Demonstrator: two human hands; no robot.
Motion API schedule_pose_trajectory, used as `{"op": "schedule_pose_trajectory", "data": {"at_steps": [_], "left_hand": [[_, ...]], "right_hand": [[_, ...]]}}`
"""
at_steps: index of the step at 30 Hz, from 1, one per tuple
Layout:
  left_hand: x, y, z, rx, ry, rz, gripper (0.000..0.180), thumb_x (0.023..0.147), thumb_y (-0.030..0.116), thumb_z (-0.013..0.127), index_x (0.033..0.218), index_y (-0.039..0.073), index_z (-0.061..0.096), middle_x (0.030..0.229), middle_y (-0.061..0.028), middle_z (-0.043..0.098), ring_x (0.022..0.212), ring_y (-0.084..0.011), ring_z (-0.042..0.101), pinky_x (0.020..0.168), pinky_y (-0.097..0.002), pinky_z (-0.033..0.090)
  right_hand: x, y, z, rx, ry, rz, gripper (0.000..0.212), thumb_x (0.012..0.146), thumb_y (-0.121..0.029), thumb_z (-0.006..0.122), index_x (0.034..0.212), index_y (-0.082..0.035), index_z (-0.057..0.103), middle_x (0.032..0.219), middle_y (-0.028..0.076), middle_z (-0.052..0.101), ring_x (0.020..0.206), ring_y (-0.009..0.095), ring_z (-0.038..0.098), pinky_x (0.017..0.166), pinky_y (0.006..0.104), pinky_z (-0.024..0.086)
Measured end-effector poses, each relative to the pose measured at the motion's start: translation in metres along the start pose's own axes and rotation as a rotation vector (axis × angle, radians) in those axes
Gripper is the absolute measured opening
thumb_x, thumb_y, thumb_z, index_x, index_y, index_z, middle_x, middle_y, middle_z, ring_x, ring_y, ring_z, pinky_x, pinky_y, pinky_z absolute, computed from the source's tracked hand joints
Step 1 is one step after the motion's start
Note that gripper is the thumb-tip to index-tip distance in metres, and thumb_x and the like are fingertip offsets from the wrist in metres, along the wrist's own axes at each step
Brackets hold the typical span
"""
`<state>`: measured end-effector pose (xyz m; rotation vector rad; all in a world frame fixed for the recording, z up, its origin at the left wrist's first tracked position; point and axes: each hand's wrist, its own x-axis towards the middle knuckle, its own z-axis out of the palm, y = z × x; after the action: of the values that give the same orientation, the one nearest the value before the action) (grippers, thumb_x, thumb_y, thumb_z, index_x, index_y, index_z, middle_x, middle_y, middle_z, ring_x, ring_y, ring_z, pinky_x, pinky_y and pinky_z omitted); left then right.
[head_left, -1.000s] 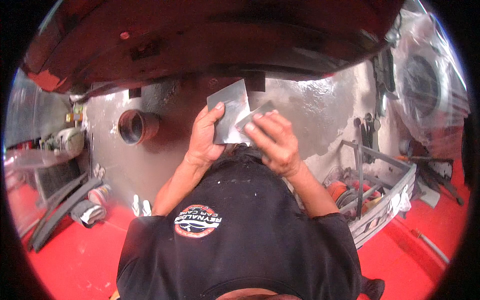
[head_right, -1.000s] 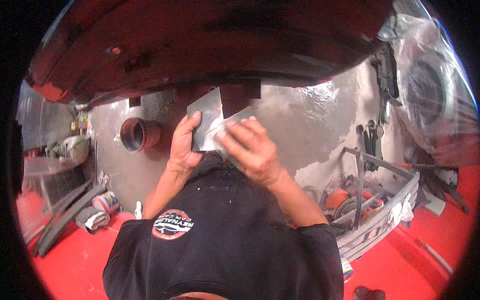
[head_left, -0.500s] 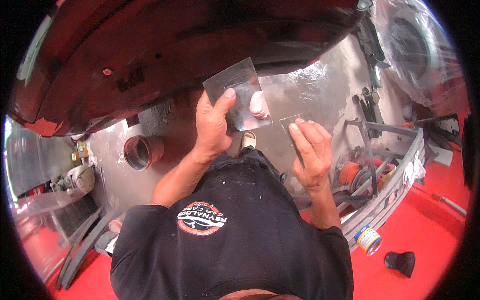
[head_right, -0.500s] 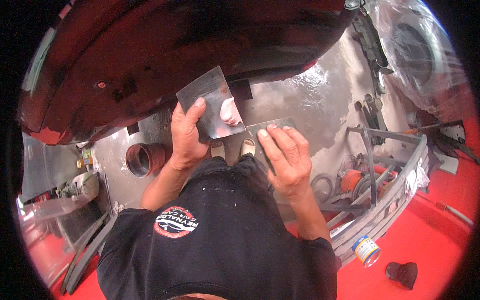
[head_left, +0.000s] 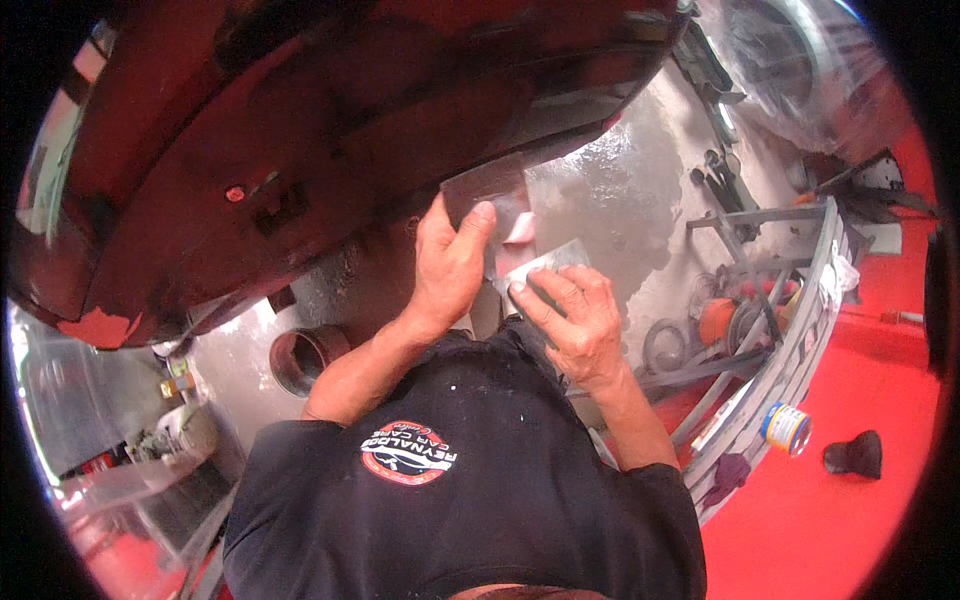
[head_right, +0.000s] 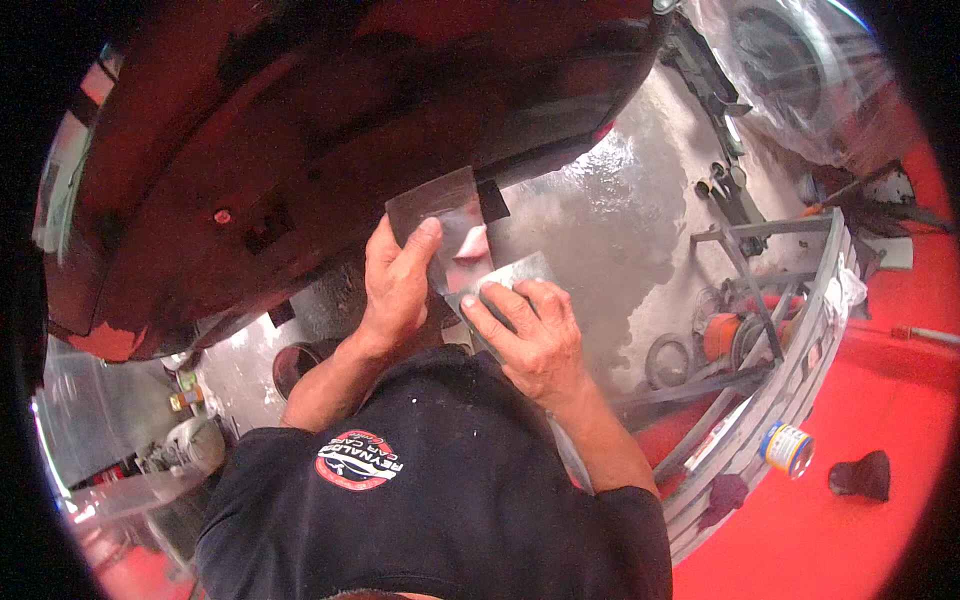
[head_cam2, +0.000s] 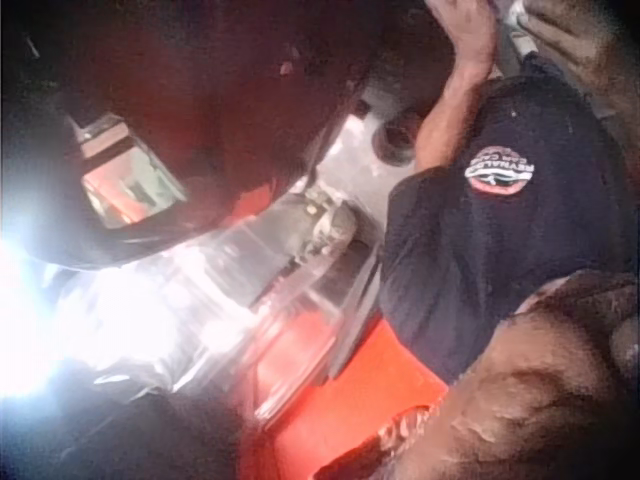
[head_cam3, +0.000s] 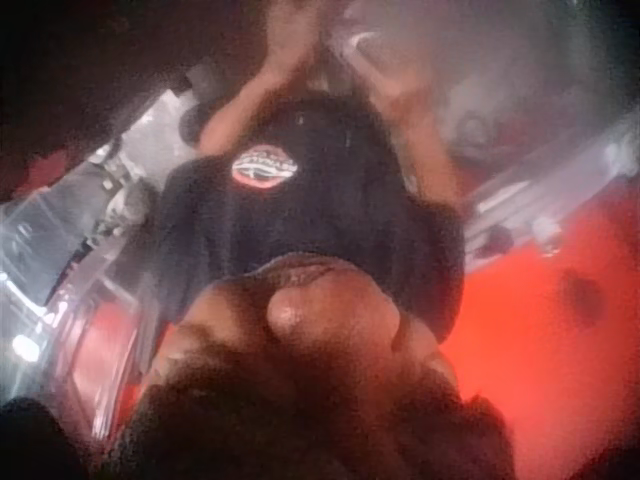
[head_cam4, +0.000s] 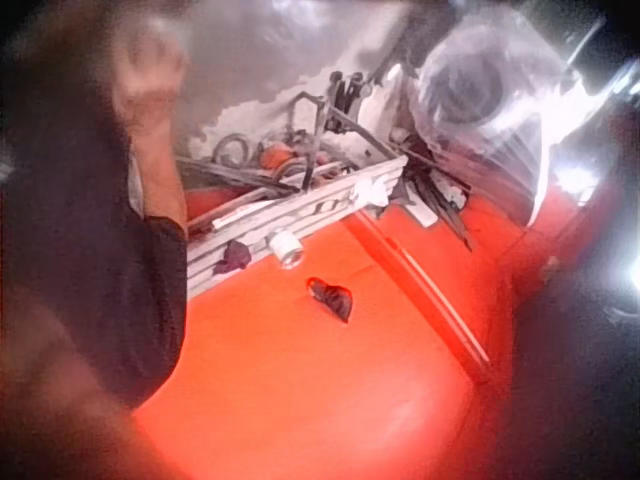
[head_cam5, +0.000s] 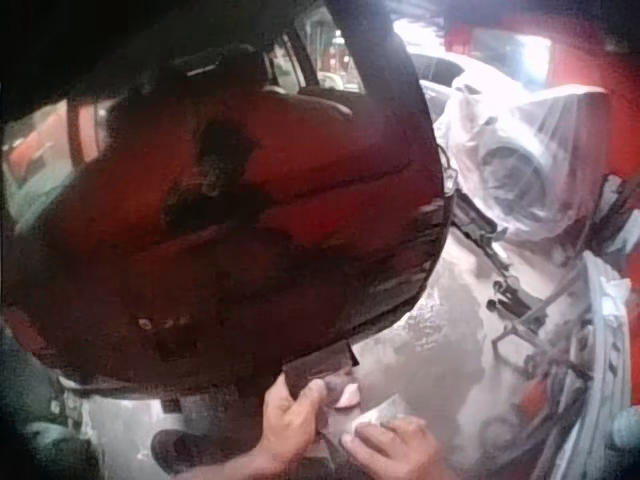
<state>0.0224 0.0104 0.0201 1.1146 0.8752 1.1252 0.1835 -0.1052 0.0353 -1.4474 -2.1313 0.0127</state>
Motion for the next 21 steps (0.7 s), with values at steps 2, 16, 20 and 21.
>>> {"op": "schedule_pose_trajectory", "data": {"at_steps": [2,16,20,21], "left_hand": [[0.005,0.015,-0.002,-0.193,0.098,-0.087,0.020,0.100,0.007,0.057,0.119,0.002,0.060,0.109,-0.0083,0.069,0.095,-0.0167,0.067,0.086,-0.0345,0.055],[-0.057,-0.067,-0.130,-0.352,0.513,-0.485,0.030,0.099,0.010,0.056,0.128,0.002,0.056,0.120,-0.0106,0.065,0.107,-0.0240,0.066,0.095,-0.0414,0.055],[-0.066,-0.073,-0.116,-0.376,0.564,-0.460,0.030,0.099,0.011,0.058,0.128,0.003,0.055,0.120,-0.0100,0.065,0.107,-0.0245,0.065,0.094,-0.0422,0.055],[-0.064,-0.070,-0.105,-0.354,0.579,-0.468,0.031,0.099,0.011,0.057,0.129,0.003,0.054,0.120,-0.0100,0.065,0.108,-0.0247,0.065,0.094,-0.0425,0.055]], "right_hand": [[-0.021,0.000,0.018,0.232,0.013,0.187,0.042,0.075,0.001,0.065,0.115,-0.010,0.073,0.118,0.009,0.067,0.108,0.031,0.061,0.097,0.0423,0.049],[-0.072,0.070,0.014,1.721,0.753,0.940,0.045,0.101,-0.015,0.055,0.143,-0.002,0.046,0.134,0.016,0.059,0.121,0.033,0.061,0.099,0.0566,0.052],[-0.059,0.111,0.004,1.979,0.659,0.872,0.057,0.104,-0.041,0.051,0.143,-0.001,0.046,0.142,0.020,0.055,0.129,0.039,0.055,0.101,0.0658,0.048],[-0.058,0.123,0.007,2.006,0.612,0.857,0.055,0.104,-0.040,0.051,0.143,-0.002,0.045,0.141,0.020,0.056,0.128,0.039,0.056,0.100,0.0658,0.048]]}}
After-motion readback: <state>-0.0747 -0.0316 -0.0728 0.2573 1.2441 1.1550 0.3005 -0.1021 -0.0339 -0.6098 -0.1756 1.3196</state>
